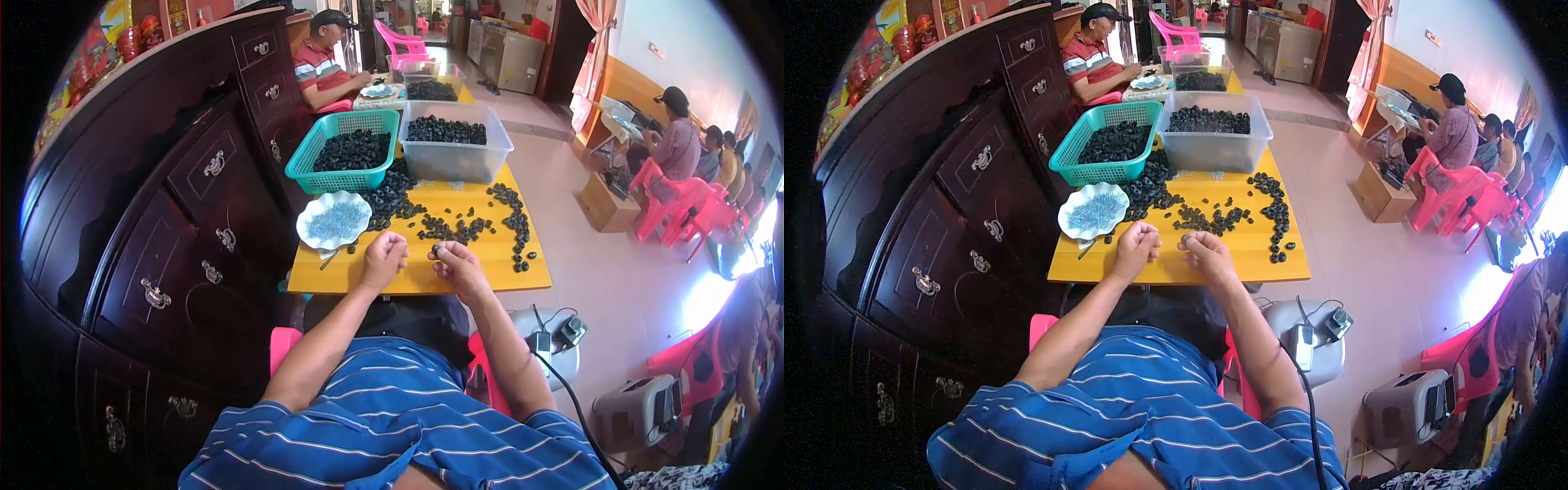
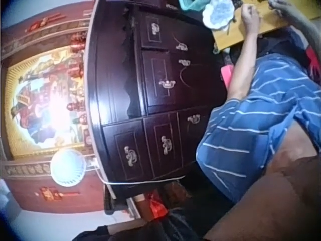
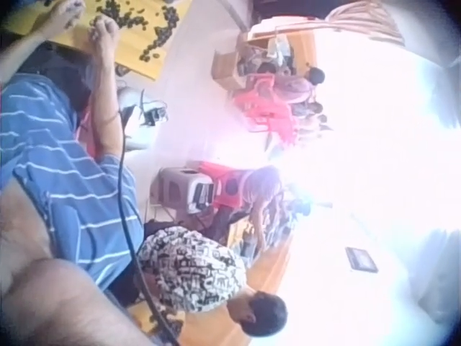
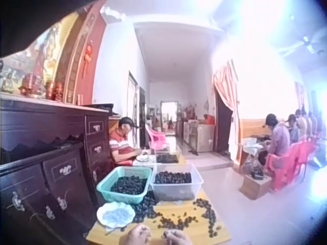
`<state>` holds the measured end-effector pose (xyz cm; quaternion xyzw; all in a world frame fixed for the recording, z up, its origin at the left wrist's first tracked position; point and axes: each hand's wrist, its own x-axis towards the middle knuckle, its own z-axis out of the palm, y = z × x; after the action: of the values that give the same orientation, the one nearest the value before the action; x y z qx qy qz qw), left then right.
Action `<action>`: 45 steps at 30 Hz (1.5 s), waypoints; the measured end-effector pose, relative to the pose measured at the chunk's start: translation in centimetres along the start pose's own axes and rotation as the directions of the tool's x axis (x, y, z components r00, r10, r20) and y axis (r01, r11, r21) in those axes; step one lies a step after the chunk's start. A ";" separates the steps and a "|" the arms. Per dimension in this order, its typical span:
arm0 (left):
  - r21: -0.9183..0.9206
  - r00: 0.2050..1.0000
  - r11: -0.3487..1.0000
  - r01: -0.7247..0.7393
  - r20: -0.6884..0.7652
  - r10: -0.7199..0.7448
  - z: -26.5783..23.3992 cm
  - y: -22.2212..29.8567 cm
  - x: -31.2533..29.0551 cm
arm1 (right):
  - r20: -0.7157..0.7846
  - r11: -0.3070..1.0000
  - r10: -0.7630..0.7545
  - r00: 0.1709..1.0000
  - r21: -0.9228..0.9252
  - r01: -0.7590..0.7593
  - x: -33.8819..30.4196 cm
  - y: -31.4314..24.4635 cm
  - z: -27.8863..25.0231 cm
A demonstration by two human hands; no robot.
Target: The person picks up a black plastic component and a small blue bead by hand, inserts the bead into the component, and places the assembled piece onto the table.
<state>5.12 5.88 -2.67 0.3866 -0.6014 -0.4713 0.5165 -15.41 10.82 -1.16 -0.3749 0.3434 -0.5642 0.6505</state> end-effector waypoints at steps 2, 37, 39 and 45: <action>-0.121 0.996 0.989 0.086 0.051 -0.080 -0.8 0.2 -0.3 | 0.035 0.996 0.030 0.999 -0.085 -0.027 -0.2 -0.1 0.4; -0.170 0.904 0.970 0.173 0.420 -0.087 -0.9 4.5 -1.7 | 0.189 0.982 0.018 0.982 -0.188 0.018 -0.9 0.0 0.7; -0.159 0.904 0.973 0.167 0.418 -0.087 -1.1 4.2 -1.8 | 0.232 0.976 -0.012 0.973 -0.208 0.062 -0.6 0.4 0.5; -0.051 0.913 0.992 0.119 0.398 -0.089 -1.2 3.9 -1.7 | 0.190 0.911 -0.075 0.979 -0.385 0.145 -0.6 1.3 1.0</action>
<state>6.62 8.26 0.70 0.2956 -0.6537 -0.5882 0.3732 -14.02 11.63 -1.75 -0.5648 0.3717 -0.4844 0.5552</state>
